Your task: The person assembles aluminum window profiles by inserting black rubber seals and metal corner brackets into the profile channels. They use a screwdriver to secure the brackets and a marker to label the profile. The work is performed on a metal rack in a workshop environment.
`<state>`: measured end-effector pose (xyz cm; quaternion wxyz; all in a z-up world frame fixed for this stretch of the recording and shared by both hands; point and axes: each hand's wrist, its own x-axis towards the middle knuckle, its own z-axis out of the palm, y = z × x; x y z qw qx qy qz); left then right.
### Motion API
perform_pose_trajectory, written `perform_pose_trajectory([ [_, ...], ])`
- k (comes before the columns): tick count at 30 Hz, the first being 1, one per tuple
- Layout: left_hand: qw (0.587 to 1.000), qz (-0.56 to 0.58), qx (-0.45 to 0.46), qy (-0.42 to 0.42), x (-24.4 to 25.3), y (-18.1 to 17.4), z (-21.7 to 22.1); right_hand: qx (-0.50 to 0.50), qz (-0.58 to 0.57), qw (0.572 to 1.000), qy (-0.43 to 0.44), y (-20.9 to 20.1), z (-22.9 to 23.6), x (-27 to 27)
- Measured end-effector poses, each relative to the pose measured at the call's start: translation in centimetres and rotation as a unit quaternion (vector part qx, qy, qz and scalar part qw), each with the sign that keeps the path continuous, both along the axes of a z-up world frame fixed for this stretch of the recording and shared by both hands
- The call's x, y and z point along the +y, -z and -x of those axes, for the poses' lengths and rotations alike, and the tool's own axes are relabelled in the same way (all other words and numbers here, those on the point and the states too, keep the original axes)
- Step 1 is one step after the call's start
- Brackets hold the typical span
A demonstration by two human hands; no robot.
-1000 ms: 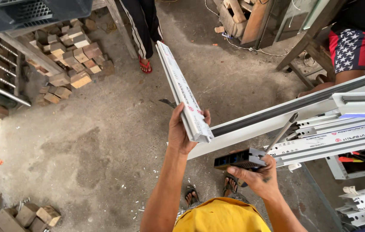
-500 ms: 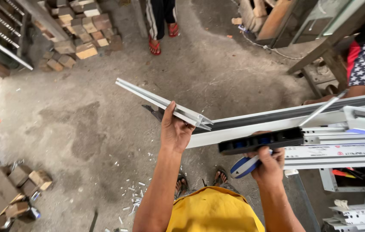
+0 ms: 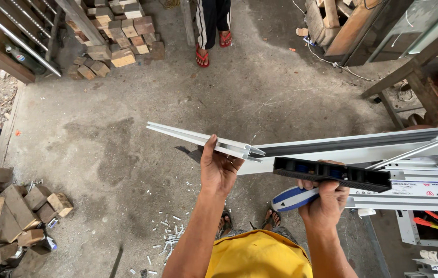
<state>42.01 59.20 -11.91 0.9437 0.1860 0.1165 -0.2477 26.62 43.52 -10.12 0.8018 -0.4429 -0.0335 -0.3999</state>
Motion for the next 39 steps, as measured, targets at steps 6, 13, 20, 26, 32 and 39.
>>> perform_pose_trajectory([
  [6, 0.999, 0.039, -0.021, 0.003, -0.4, 1.2, 0.9, -0.044, 0.032, 0.998, -0.023, 0.3, -1.3, 1.3],
  [13, 0.997, 0.058, 0.029, -0.031, -1.2, 2.5, 0.9, -0.072, 0.060, 0.993, -0.066, 1.4, -1.8, 0.2],
  [20, 0.997, 0.063, 0.012, -0.044, -1.6, 2.6, 1.5, -0.062, 0.118, 0.987, -0.092, 2.5, -1.0, -0.8],
  [26, 0.997, 0.061, 0.002, -0.038, -2.1, 2.3, 1.5, -0.053, 0.122, 0.988, -0.081, 3.2, -1.0, -1.7],
  [32, 0.998, 0.061, 0.004, -0.031, -2.4, 2.4, 1.2, -0.023, 0.160, 0.986, -0.034, 3.6, -0.8, -1.9],
  [39, 0.999, 0.021, 0.041, -0.015, -3.1, 3.0, 1.7, 0.002, 0.135, 0.991, -0.011, 3.5, -0.7, -2.0],
])
